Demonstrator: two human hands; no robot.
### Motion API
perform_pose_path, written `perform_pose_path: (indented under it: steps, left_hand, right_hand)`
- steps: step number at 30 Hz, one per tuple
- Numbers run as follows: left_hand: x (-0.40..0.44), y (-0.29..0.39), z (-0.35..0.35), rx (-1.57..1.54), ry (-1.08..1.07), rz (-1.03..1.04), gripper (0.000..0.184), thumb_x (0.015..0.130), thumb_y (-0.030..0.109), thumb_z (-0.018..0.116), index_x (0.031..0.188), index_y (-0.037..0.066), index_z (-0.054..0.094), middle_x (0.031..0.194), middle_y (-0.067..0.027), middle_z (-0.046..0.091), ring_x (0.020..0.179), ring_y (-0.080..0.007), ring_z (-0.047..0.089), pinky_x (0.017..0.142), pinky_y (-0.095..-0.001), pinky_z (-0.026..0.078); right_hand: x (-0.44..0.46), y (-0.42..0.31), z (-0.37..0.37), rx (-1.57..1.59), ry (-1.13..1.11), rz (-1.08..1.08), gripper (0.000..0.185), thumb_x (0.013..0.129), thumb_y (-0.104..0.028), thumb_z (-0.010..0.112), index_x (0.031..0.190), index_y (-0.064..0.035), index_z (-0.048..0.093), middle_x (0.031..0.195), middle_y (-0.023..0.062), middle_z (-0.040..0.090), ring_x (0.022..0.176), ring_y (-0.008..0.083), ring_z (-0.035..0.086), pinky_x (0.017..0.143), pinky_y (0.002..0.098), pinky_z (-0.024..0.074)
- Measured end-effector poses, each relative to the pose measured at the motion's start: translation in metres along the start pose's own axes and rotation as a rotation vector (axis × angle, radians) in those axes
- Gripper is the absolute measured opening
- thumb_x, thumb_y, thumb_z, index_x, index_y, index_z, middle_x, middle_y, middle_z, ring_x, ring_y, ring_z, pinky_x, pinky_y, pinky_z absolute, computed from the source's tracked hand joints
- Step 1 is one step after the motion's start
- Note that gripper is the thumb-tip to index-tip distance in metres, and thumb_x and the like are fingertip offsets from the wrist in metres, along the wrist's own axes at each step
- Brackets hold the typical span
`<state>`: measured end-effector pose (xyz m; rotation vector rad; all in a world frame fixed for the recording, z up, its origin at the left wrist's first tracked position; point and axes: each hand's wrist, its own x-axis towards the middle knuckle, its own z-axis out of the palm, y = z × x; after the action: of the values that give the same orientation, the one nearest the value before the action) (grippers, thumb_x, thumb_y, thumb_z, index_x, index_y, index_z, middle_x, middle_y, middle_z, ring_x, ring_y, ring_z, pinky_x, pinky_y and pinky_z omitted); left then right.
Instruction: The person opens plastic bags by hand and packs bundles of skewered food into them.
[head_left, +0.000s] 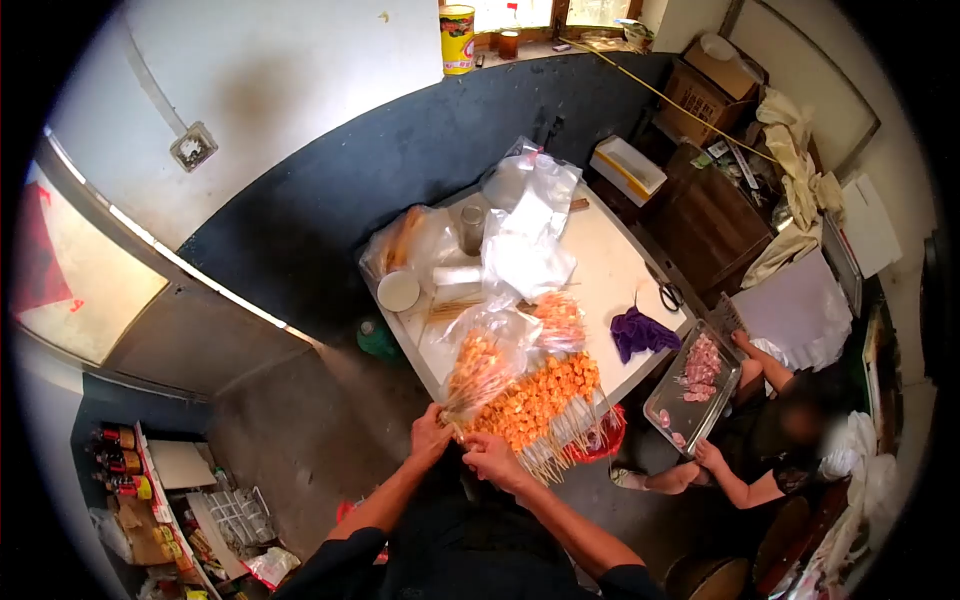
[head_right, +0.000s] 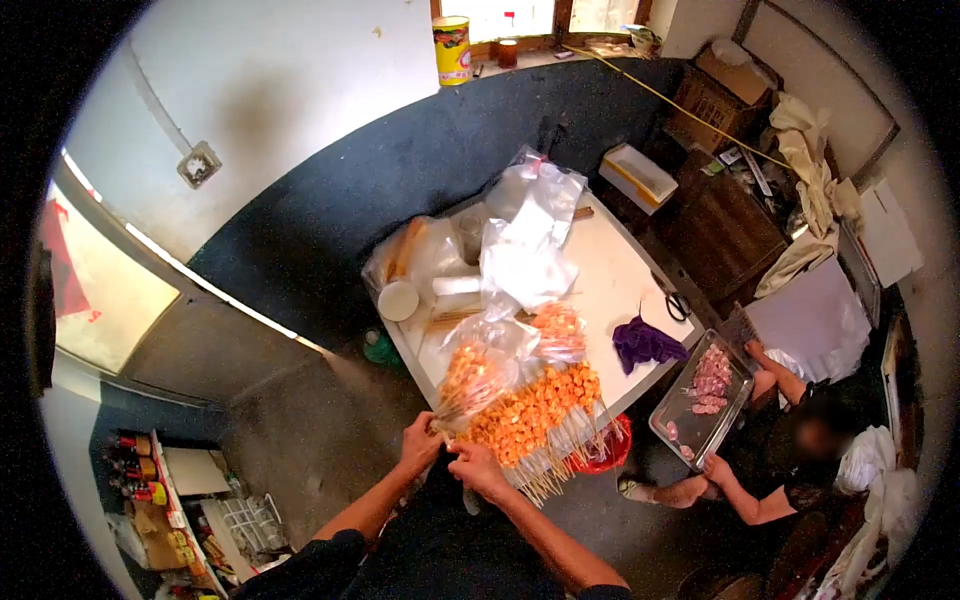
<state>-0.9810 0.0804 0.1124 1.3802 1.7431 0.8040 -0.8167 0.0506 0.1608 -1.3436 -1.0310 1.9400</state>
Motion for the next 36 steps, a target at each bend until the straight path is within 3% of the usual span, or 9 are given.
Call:
perform_pose_path:
  steps: [3,5,11,20,22,23,26,31,36]
  left_hand:
    - [0.025,-0.011,-0.028,0.024,-0.014,-0.006,0.033,0.076,0.024,0.066,0.102,0.006,0.058,0.083,-0.0196,0.065,0.078,-0.0342,0.064,0.067,-0.0407,0.05]
    - [0.045,-0.024,-0.042,0.041,-0.047,-0.067,0.031,0.078,0.027,0.067,0.097,0.004,0.057,0.081,-0.02,0.064,0.076,-0.0373,0.063,0.065,-0.0428,0.048]
    - [0.088,-0.054,-0.064,0.095,-0.046,-0.068,0.031,0.077,0.029,0.069,0.091,0.005,0.055,0.077,-0.0199,0.061,0.074,-0.0405,0.06,0.062,-0.0453,0.046]
    - [0.109,-0.085,-0.067,0.117,-0.037,-0.093,0.028,0.077,0.025,0.07,0.092,0.004,0.058,0.077,-0.0176,0.063,0.073,-0.0352,0.062,0.063,-0.0411,0.048]
    - [0.105,-0.09,-0.068,0.097,-0.039,-0.133,0.029,0.077,0.024,0.07,0.093,0.004,0.059,0.076,-0.0172,0.063,0.071,-0.033,0.062,0.062,-0.0397,0.048]
    - [0.103,-0.092,-0.07,0.072,-0.033,-0.158,0.029,0.076,0.024,0.07,0.094,0.003,0.059,0.075,-0.0167,0.062,0.069,-0.0308,0.063,0.062,-0.0384,0.048]
    - [0.099,-0.097,-0.075,0.039,-0.035,-0.2,0.029,0.076,0.021,0.07,0.096,0.003,0.06,0.074,-0.0158,0.062,0.065,-0.0268,0.062,0.061,-0.0359,0.048]
    - [0.101,-0.101,-0.081,0.03,0.004,-0.189,0.027,0.077,0.019,0.07,0.095,0.001,0.06,0.072,-0.0145,0.061,0.063,-0.0249,0.06,0.06,-0.0339,0.047]
    - [0.105,-0.091,-0.085,0.044,0.031,-0.24,0.025,0.077,0.017,0.07,0.094,0.001,0.061,0.071,-0.014,0.061,0.062,-0.0244,0.059,0.06,-0.0335,0.046]
  right_hand:
    - [0.017,-0.015,-0.006,0.144,0.086,0.121,0.033,0.078,-0.007,0.062,0.109,0.0022,0.059,0.064,0.0037,0.057,0.046,0.0105,0.052,0.041,0.0233,0.0438]
    - [0.04,0.001,-0.022,0.41,0.281,0.205,0.032,0.08,-0.009,0.063,0.11,0.0012,0.059,0.065,0.0047,0.057,0.046,0.012,0.052,0.042,0.0242,0.0469]
    - [0.12,0.042,-0.08,0.181,0.759,0.161,0.021,0.081,-0.01,0.062,0.1,-0.0018,0.058,0.073,0.0064,0.058,0.05,0.0159,0.056,0.045,0.029,0.05]
    - [0.218,0.046,-0.112,0.451,0.851,0.422,0.025,0.082,-0.007,0.068,0.095,-0.0041,0.047,0.074,0.0102,0.058,0.054,0.02,0.058,0.044,0.0332,0.0508]
    - [0.235,0.06,-0.114,0.596,0.788,0.348,0.027,0.082,-0.008,0.068,0.095,-0.0051,0.045,0.071,0.0091,0.057,0.059,0.0197,0.058,0.047,0.0331,0.0518]
    - [0.247,0.062,-0.11,0.696,0.87,0.366,0.021,0.084,-0.009,0.066,0.092,-0.0056,0.047,0.072,0.0082,0.056,0.062,0.0189,0.058,0.048,0.0314,0.051]
    - [0.267,0.084,-0.124,0.671,0.783,0.308,0.024,0.083,-0.006,0.064,0.102,-0.0008,0.05,0.074,0.0095,0.058,0.057,0.0177,0.057,0.044,0.0279,0.0474]
    - [0.253,0.061,-0.123,0.335,0.968,0.255,0.013,0.086,-0.008,0.061,0.097,-0.0033,0.056,0.073,0.0051,0.059,0.056,0.0154,0.057,0.045,0.0267,0.0462]
    - [0.227,0.049,-0.13,0.477,0.894,0.144,0.011,0.088,-0.009,0.059,0.095,-0.0033,0.055,0.074,0.0055,0.059,0.058,0.0158,0.059,0.046,0.0275,0.0472]
